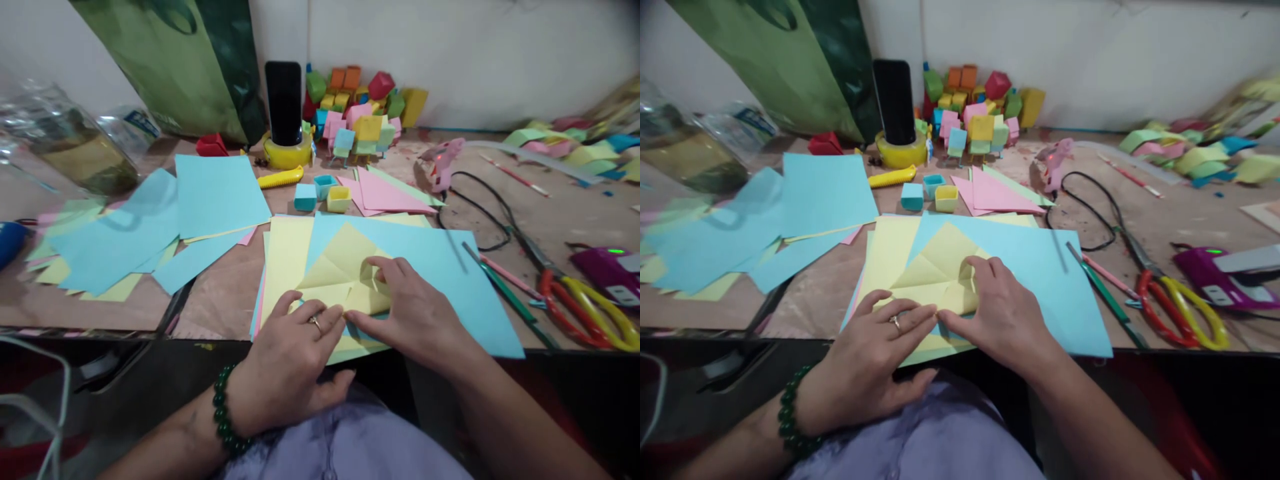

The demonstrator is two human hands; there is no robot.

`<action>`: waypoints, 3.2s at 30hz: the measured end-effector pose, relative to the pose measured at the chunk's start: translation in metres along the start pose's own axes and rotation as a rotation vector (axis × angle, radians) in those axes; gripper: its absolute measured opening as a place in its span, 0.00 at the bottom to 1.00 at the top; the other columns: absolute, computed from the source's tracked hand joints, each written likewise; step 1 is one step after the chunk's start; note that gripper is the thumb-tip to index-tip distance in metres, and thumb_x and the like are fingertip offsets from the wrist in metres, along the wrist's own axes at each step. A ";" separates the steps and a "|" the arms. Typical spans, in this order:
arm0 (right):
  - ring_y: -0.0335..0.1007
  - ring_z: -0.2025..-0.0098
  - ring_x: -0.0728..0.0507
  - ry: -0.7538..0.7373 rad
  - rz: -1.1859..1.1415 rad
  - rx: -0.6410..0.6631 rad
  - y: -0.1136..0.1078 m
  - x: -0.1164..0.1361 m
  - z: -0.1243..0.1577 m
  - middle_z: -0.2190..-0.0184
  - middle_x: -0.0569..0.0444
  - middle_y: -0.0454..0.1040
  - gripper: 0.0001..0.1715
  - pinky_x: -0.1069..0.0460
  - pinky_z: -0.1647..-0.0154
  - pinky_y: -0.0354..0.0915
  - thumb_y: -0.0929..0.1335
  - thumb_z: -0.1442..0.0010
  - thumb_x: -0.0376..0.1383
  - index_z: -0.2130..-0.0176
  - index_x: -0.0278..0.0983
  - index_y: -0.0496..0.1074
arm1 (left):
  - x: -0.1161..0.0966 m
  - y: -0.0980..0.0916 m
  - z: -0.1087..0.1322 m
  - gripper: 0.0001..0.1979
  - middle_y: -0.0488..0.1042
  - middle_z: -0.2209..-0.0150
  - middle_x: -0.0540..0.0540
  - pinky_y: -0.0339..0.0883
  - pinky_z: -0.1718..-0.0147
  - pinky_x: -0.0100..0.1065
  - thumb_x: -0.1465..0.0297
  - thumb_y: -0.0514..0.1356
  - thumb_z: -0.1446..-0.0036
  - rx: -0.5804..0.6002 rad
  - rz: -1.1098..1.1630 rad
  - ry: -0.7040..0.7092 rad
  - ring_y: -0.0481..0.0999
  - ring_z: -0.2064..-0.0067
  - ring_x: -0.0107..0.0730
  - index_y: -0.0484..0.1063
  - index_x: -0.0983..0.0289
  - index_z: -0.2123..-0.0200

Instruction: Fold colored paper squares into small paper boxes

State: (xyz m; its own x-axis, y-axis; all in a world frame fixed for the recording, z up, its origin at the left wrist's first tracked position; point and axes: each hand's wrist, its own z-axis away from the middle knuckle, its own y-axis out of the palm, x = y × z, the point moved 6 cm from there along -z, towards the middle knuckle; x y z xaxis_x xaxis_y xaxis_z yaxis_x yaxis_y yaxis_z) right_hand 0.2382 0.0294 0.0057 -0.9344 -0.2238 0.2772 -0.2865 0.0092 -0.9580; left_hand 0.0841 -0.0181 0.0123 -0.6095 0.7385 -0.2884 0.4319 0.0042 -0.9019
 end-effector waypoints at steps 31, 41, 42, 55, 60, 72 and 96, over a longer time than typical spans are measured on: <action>0.69 0.61 0.42 -0.499 0.052 -0.226 -0.027 -0.018 0.030 0.62 0.50 0.76 0.12 0.46 0.62 0.68 0.64 0.42 0.29 0.63 0.41 0.76 | 0.024 -0.024 -0.011 0.20 0.74 0.49 0.61 0.57 0.47 0.52 0.55 0.55 0.40 -0.031 -0.177 -0.087 0.70 0.49 0.47 0.74 0.65 0.55; 0.69 0.56 0.40 -0.683 -0.015 -0.132 -0.010 0.023 0.044 0.60 0.50 0.78 0.10 0.44 0.55 0.66 0.64 0.43 0.26 0.63 0.37 0.73 | -0.006 0.013 0.016 0.29 0.68 0.43 0.65 0.52 0.43 0.52 0.51 0.51 0.39 -0.004 -0.132 -0.090 0.65 0.42 0.50 0.66 0.64 0.43; 0.69 0.56 0.41 -0.692 -0.040 -0.114 -0.010 0.023 0.043 0.60 0.51 0.78 0.11 0.44 0.55 0.66 0.64 0.43 0.26 0.62 0.37 0.73 | -0.006 0.014 0.020 0.29 0.69 0.44 0.65 0.51 0.43 0.50 0.51 0.51 0.39 -0.018 -0.121 -0.078 0.66 0.42 0.48 0.66 0.65 0.43; 0.69 0.56 0.41 -0.822 -0.082 -0.072 -0.008 0.038 0.026 0.59 0.48 0.78 0.10 0.45 0.55 0.67 0.64 0.39 0.28 0.60 0.36 0.73 | 0.013 0.004 0.021 0.35 0.68 0.42 0.63 0.37 0.38 0.55 0.47 0.51 0.42 0.017 -0.112 -0.132 0.64 0.41 0.51 0.65 0.68 0.42; 0.70 0.55 0.45 -0.661 -0.377 0.124 0.000 0.024 0.011 0.58 0.49 0.76 0.11 0.50 0.56 0.69 0.64 0.38 0.28 0.59 0.38 0.73 | 0.016 0.003 0.032 0.31 0.66 0.40 0.63 0.42 0.37 0.50 0.52 0.53 0.40 -0.027 -0.053 -0.082 0.63 0.39 0.47 0.64 0.69 0.42; 0.70 0.63 0.45 -0.243 -0.458 0.082 0.011 0.003 -0.020 0.66 0.53 0.72 0.07 0.51 0.61 0.67 0.69 0.41 0.39 0.70 0.38 0.73 | 0.023 0.000 0.031 0.27 0.70 0.43 0.62 0.51 0.39 0.50 0.55 0.55 0.40 -0.046 0.084 -0.138 0.66 0.41 0.45 0.64 0.68 0.45; 0.65 0.70 0.48 -0.170 -0.376 0.033 0.014 0.003 -0.022 0.71 0.56 0.68 0.10 0.52 0.69 0.62 0.70 0.42 0.37 0.73 0.38 0.68 | 0.023 -0.002 0.026 0.24 0.70 0.45 0.60 0.53 0.41 0.52 0.59 0.57 0.44 0.009 0.135 -0.177 0.67 0.42 0.45 0.66 0.63 0.46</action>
State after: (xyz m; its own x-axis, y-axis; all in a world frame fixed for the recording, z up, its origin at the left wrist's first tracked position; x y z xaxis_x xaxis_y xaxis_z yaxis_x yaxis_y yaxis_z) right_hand 0.2266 0.0503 -0.0054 -0.7170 -0.3630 0.5951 -0.5916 -0.1346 -0.7949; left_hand 0.0518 -0.0185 -0.0014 -0.6543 0.6017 -0.4581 0.5121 -0.0933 -0.8539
